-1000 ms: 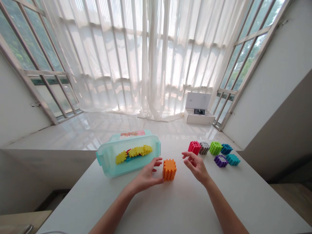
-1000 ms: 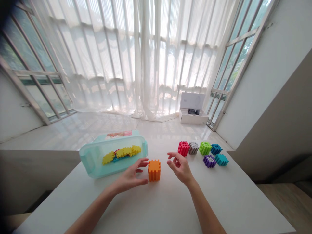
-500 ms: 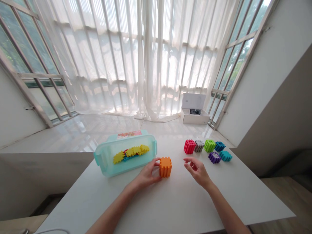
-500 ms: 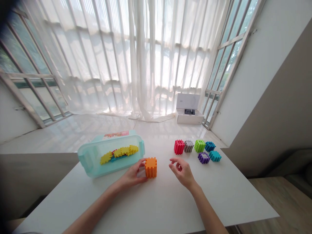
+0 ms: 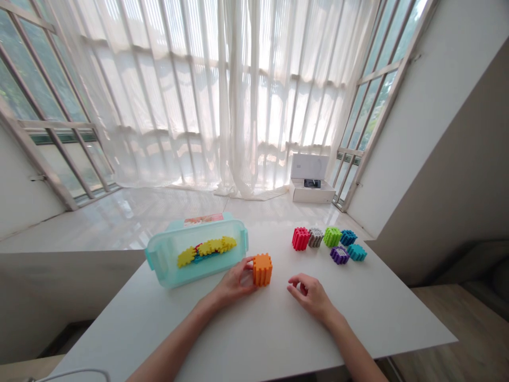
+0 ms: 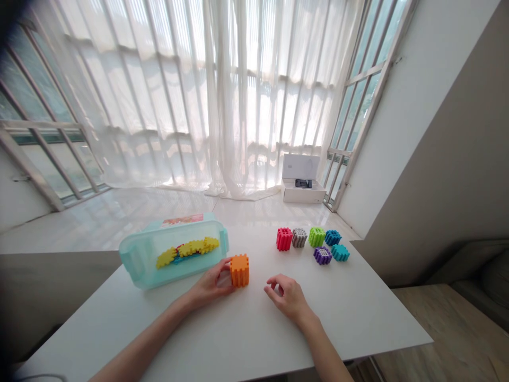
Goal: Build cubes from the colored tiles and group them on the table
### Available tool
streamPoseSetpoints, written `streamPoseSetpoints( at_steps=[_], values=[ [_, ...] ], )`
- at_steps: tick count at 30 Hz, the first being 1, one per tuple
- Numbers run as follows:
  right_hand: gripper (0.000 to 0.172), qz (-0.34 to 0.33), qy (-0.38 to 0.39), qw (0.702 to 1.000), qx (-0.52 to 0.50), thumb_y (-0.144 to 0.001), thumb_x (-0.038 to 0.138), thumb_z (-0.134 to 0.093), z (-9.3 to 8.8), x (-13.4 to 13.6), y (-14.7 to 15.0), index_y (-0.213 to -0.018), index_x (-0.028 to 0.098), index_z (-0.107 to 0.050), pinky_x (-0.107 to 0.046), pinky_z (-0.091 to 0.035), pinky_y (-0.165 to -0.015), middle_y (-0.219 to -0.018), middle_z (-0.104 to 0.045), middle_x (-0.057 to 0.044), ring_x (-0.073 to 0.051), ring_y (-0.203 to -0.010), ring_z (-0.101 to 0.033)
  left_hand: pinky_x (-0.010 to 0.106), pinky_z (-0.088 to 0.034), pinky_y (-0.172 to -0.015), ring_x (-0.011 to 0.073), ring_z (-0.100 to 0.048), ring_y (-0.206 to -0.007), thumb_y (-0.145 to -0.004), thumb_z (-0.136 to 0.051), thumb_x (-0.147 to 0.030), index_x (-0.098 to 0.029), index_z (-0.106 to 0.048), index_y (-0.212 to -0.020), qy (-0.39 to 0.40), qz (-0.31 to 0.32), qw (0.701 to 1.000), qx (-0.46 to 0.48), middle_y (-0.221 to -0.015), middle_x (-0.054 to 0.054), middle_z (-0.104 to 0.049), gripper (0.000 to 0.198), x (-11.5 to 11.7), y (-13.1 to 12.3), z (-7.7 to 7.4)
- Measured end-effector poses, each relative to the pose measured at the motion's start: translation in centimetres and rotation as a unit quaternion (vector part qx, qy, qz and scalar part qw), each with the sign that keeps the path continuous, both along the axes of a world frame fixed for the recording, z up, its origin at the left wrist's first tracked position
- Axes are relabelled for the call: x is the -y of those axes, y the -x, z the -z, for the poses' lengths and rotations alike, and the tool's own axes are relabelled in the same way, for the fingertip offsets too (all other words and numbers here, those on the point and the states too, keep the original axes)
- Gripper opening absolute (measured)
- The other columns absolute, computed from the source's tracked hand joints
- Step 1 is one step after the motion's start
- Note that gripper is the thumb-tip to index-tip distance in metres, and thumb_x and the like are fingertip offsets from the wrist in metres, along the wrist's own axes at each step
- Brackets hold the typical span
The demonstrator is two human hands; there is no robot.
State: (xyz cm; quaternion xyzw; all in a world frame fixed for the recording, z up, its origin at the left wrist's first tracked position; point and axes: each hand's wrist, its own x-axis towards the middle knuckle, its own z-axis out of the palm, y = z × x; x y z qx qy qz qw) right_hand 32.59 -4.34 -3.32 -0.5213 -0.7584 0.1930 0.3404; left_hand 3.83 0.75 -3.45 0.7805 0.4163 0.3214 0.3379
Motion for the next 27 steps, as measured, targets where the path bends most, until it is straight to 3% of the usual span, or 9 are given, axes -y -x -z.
streamPoseSetpoints(
  at_steps=[9,19,27],
  values=[
    [0.016,-0.011,-0.007,1.000,0.017,-0.088,0.034,-0.061,-0.6,0.3,0.3,-0.090,0.021,-0.070,-0.026,-0.043,-0.059,-0.075,-0.068,-0.001,-0.013,-0.056,-0.053,0.040,-0.051,-0.097,0.0270,-0.064,-0.108,-0.073,-0.072,-0.037,-0.028,-0.039,-0.136,-0.010,-0.007,1.000,0.011,-0.115,0.007,-0.066,0.072,-0.6,-1.9,-1.1],
    [0.009,-0.028,-0.026,0.999,0.035,-0.087,0.029,-0.063,-0.8,0.7,0.7,-0.083,0.021,-0.066,-0.024,-0.040,-0.059,-0.073,-0.068,0.001,-0.012,-0.057,-0.055,0.044,-0.048,-0.099,0.0282,-0.064,-0.110,-0.074,-0.068,-0.031,-0.025,-0.040,-0.137,-0.030,-0.008,1.000,0.003,-0.114,0.009,-0.068,0.069,-3.4,-5.6,-0.9],
    [0.027,-0.084,-0.083,0.986,0.122,-0.083,0.027,-0.064,-0.5,1.6,1.6,-0.058,0.019,-0.055,-0.024,-0.032,-0.054,-0.060,-0.065,0.001,-0.011,-0.051,-0.053,0.042,-0.049,-0.099,0.0294,-0.066,-0.109,-0.070,-0.075,-0.034,-0.023,-0.043,-0.136,-0.026,0.029,0.999,-0.004,-0.116,0.008,-0.070,0.075,-3.9,-9.5,-1.1]
  ],
)
